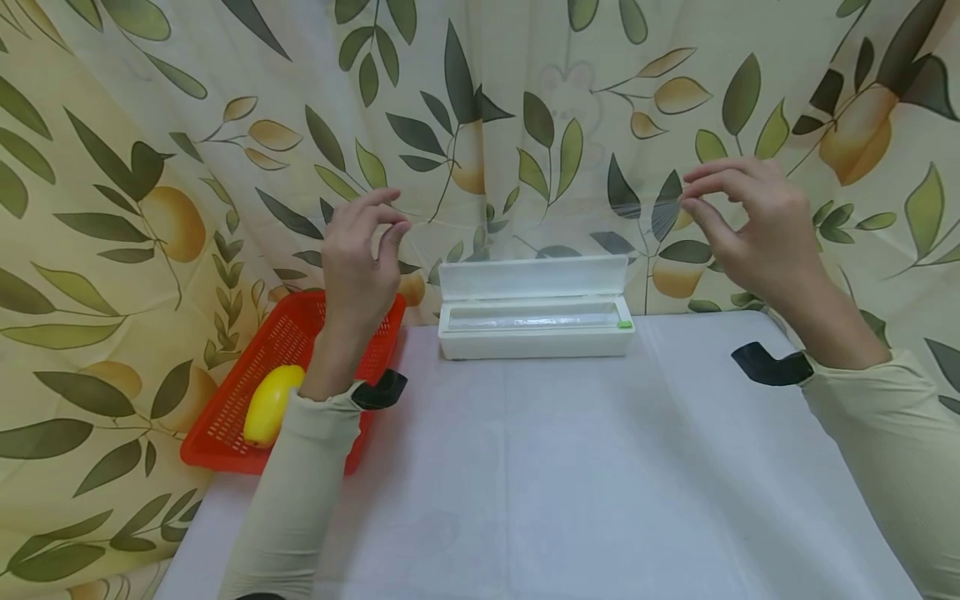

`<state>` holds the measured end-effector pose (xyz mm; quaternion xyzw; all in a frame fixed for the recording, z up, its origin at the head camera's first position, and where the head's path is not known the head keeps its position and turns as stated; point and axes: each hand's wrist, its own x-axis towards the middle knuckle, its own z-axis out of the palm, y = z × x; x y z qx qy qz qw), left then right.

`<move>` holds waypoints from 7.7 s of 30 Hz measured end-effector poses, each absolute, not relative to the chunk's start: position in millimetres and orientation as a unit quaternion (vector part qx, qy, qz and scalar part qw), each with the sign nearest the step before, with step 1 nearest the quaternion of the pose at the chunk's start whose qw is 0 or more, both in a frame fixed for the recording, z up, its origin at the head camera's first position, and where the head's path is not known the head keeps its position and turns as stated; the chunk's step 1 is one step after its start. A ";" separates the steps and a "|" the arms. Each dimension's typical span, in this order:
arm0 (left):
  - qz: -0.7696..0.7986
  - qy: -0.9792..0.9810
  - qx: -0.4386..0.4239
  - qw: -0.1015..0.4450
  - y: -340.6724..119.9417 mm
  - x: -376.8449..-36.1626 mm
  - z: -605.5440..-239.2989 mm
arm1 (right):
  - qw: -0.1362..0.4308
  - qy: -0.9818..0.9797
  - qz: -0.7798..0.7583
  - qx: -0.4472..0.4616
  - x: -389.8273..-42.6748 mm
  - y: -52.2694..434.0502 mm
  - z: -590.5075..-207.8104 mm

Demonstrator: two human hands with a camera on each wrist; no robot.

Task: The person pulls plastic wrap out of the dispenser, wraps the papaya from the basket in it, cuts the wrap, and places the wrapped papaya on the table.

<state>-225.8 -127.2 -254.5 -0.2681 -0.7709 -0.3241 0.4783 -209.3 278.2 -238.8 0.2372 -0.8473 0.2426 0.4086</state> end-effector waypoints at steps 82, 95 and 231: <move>-0.329 -0.737 -0.327 0.492 -150.0 -108.0 -311.1 | 0.439 -0.801 0.277 0.299 -90.6 263.2 -306.7; -0.375 -0.783 -0.340 0.363 -151.9 -97.1 -390.8 | 0.340 -0.854 0.289 0.267 -82.6 277.8 -393.0; -0.223 -0.949 -0.139 0.177 -302.5 -178.9 -383.2 | 0.161 -0.952 0.212 0.154 -24.4 274.0 -524.0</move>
